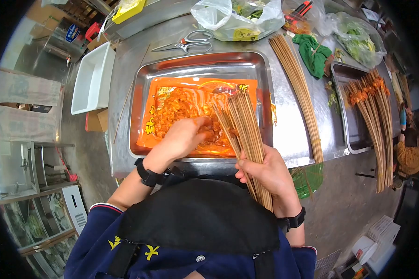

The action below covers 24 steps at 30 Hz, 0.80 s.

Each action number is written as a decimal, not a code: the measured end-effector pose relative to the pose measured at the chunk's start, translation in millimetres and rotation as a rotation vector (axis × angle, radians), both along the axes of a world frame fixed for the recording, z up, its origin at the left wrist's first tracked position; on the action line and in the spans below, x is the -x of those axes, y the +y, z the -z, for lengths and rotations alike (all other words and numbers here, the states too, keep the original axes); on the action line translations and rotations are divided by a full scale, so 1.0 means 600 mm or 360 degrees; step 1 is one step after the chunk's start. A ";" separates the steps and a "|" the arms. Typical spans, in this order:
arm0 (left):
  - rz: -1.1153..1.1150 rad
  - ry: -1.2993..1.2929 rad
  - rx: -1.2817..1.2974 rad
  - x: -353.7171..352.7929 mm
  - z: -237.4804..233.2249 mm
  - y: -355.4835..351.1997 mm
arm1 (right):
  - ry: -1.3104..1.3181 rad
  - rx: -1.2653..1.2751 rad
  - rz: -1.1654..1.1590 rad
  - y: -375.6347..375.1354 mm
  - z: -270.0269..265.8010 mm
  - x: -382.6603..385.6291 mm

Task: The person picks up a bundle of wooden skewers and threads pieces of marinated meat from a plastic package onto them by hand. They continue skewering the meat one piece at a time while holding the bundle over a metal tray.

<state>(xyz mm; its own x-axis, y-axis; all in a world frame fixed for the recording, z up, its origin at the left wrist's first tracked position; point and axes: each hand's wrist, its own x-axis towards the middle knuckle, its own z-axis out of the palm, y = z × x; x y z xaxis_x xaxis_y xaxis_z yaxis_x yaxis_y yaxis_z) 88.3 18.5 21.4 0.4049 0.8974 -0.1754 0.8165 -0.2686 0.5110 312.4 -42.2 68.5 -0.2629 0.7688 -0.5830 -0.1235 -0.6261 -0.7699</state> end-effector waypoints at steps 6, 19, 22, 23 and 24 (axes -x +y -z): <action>-0.0025 0.0015 -0.0001 -0.002 0.002 0.000 | 0.0029 0.0000 0.0000 -0.001 0.003 0.001; 0.0132 0.0055 -0.0019 -0.020 -0.001 -0.004 | 0.0005 -0.0022 -0.0071 0.000 -0.002 0.003; 0.0219 0.0188 -0.0011 -0.032 0.004 -0.007 | -0.0005 -0.0019 -0.0072 -0.001 -0.001 0.001; 0.0224 0.0190 -0.0011 -0.030 0.008 -0.008 | -0.0008 -0.0020 -0.0068 -0.002 0.000 0.001; 0.0245 0.0132 -0.0055 -0.026 0.015 -0.008 | -0.0006 -0.0021 -0.0062 -0.003 -0.001 0.001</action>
<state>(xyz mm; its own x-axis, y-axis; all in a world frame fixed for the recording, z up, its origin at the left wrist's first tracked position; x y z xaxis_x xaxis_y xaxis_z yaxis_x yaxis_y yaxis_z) 103.6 13.5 12.3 0.5233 0.8321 -0.1841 0.8035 -0.4097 0.4319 311.6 -43.8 68.8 -0.2909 0.7654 -0.5740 -0.0963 -0.6204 -0.7784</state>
